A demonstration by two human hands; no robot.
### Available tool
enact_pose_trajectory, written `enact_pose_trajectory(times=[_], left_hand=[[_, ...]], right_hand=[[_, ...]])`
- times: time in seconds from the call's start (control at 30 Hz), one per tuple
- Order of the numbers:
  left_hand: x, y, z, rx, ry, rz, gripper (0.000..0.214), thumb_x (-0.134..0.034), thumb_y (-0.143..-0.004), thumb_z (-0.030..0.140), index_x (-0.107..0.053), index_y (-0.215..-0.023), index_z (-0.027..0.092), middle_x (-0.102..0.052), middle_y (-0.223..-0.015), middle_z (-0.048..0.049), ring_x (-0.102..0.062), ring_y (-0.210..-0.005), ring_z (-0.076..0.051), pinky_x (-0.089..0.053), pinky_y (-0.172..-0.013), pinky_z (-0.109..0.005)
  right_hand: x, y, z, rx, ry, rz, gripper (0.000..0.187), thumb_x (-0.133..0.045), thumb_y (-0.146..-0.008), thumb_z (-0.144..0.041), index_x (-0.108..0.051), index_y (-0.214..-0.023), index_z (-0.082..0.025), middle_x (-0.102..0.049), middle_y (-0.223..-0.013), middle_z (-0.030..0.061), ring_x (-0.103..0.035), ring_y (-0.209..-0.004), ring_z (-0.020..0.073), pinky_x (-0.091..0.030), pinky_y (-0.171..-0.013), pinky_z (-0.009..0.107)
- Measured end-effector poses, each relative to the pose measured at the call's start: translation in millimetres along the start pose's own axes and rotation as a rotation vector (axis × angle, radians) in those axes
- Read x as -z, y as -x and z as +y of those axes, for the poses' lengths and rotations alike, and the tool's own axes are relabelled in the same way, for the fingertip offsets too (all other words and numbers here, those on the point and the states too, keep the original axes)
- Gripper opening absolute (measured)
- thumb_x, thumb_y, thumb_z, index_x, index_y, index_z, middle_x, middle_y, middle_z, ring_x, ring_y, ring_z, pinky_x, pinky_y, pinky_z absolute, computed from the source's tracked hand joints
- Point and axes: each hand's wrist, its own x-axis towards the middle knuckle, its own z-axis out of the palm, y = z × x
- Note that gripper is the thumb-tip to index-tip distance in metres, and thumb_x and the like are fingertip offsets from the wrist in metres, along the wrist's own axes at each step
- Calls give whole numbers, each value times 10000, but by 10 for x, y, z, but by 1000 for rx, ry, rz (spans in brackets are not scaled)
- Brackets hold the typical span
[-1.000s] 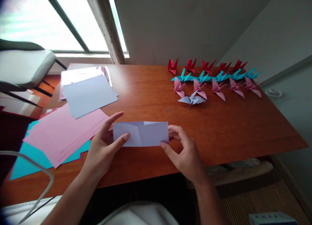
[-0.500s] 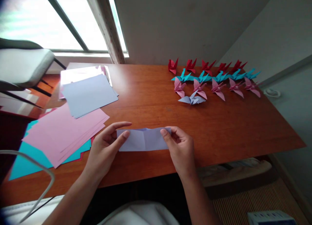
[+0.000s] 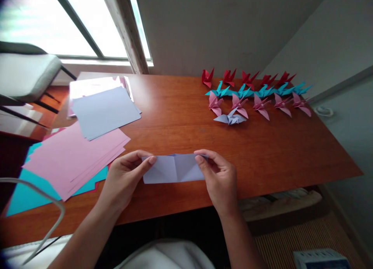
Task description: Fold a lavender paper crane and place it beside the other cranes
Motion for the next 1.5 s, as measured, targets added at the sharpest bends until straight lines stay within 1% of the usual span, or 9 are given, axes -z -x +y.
enact_pose_trajectory(times=[0.17,0.37,0.53,0.77,1.03,1.33,1.5], left_hand=[[1,14,-31,-21,-2,18,192,-813,-767,351,-756,-748,168,-710,-685,2,-590,-604,-94,-436,-526,-158],[-12,19,-17,-47,-24,41,171,-803,-780,345,-761,-755,181,-717,-682,14,-587,-594,-85,-431,-518,-147],[-12,10,-8,-39,-29,32,173,-808,-774,345,-756,-756,182,-712,-669,18,-584,-583,-82,-427,-506,-141],[-23,15,4,-49,-26,42,158,-811,-773,331,-755,-738,187,-722,-681,16,-591,-589,-80,-425,-510,-135],[-23,5,-2,-44,-54,50,181,-812,-765,347,-751,-746,178,-712,-666,9,-588,-580,-92,-433,-513,-152],[-24,13,-4,-65,-117,58,222,-800,-768,385,-748,-752,169,-713,-671,-12,-604,-589,-117,-449,-511,-178],[-30,15,10,-69,-137,65,223,-792,-772,386,-750,-760,168,-734,-703,-24,-628,-608,-132,-477,-525,-192]], right_hand=[[-9,-24,28,-65,-71,-7,153,-783,-811,-393,-780,-875,-254,-769,-830,13,-685,-746,161,-523,-658,263],[7,-28,54,-118,-76,94,215,-820,-765,-411,-763,-838,-217,-740,-760,15,-647,-705,150,-507,-638,263],[29,-10,30,-79,-58,116,184,-818,-774,-385,-777,-862,-229,-767,-800,18,-679,-741,158,-532,-675,274],[57,7,-4,-26,2,99,151,-794,-801,-373,-788,-884,-246,-789,-839,21,-718,-759,182,-552,-698,300],[60,16,-8,-36,-36,109,143,-813,-783,-350,-791,-885,-251,-789,-830,15,-716,-745,166,-554,-679,279],[62,12,-23,-61,1,125,193,-817,-765,-395,-788,-852,-225,-787,-805,39,-718,-724,186,-568,-652,301],[63,13,-13,-64,8,116,204,-811,-771,-410,-789,-859,-227,-791,-823,43,-722,-743,197,-567,-672,316]])
